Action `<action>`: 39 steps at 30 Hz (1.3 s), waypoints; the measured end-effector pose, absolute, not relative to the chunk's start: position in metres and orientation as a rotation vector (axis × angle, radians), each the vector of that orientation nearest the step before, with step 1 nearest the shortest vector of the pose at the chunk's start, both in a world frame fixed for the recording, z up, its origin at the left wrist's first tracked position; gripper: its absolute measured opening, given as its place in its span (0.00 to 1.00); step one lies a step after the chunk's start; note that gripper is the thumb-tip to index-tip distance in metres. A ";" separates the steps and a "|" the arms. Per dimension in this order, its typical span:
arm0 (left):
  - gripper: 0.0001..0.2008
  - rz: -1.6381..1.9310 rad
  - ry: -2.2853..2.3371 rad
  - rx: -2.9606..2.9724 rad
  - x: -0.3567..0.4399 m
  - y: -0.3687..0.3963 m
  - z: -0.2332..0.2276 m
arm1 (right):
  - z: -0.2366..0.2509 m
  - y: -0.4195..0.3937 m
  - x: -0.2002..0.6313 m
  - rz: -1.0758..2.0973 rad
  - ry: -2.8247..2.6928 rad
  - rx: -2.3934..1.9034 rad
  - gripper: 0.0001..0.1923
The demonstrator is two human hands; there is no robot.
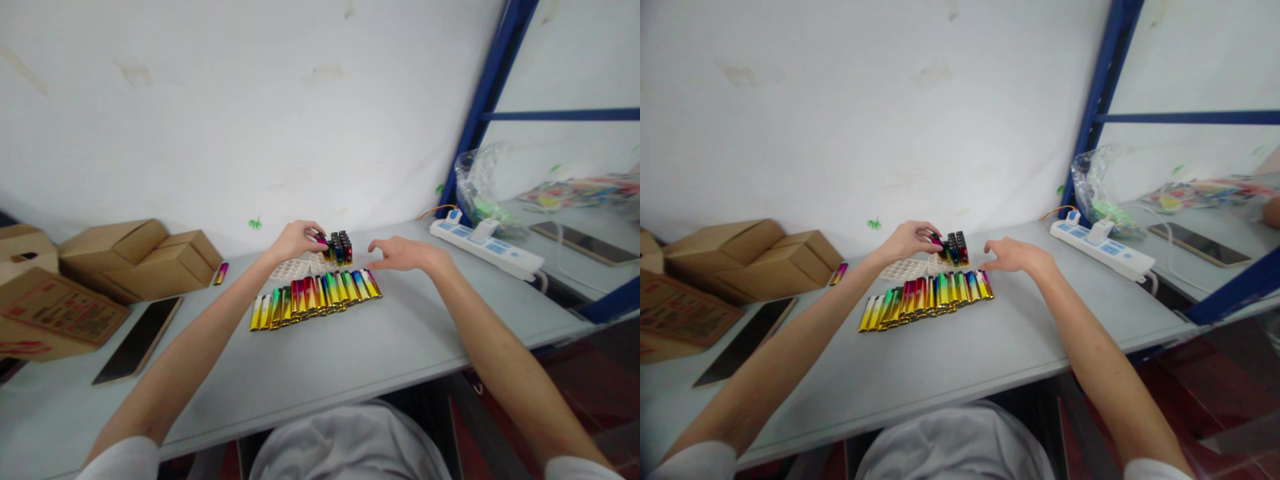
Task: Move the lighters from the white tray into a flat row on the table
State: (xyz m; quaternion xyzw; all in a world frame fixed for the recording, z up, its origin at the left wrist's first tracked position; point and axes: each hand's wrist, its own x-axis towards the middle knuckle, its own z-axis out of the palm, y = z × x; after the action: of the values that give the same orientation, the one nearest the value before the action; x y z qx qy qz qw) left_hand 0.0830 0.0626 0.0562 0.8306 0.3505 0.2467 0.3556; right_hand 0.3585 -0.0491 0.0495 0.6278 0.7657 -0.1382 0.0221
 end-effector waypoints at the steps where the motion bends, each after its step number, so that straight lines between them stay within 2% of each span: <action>1: 0.18 0.647 0.911 2.153 0.080 0.062 0.059 | 0.049 -0.049 0.359 -0.424 2.372 1.947 0.34; 5: 0.18 0.686 0.956 2.188 0.065 0.052 0.082 | 0.049 -0.046 0.360 -0.380 2.456 1.949 0.30; 9: 0.19 0.691 0.901 2.189 0.062 0.023 0.113 | 0.057 -0.049 0.353 -0.382 2.774 1.953 0.21; 11: 0.20 0.590 0.821 2.189 0.069 0.006 0.121 | 0.064 -0.055 0.347 -0.599 2.972 1.897 0.19; 16: 0.21 0.458 0.655 2.116 0.093 -0.016 0.117 | 0.071 -0.064 0.333 -1.607 3.038 1.498 0.24; 20: 0.21 0.527 0.604 2.046 0.104 -0.009 0.103 | 0.064 -0.059 0.330 -1.899 2.994 1.481 0.27; 28: 0.25 0.732 0.735 1.953 0.096 -0.007 0.089 | 0.060 -0.055 0.339 -1.889 2.878 1.615 0.31; 33: 0.25 0.844 0.900 1.774 0.056 -0.014 0.082 | 0.058 -0.055 0.345 -1.575 2.797 1.616 0.31; 35: 0.23 0.896 0.944 1.695 0.035 -0.016 0.078 | 0.054 -0.053 0.346 -1.554 2.743 1.580 0.31; 39: 0.25 0.981 1.049 1.560 -0.002 -0.020 0.069 | 0.044 -0.049 0.344 -1.567 2.685 1.608 0.30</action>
State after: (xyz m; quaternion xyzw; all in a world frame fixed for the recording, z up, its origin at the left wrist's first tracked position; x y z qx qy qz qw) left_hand -0.0019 -0.0201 0.0687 0.6417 0.4316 0.4037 0.4888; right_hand 0.3435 -0.0489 0.0439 0.4520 0.7549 -0.4405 -0.1784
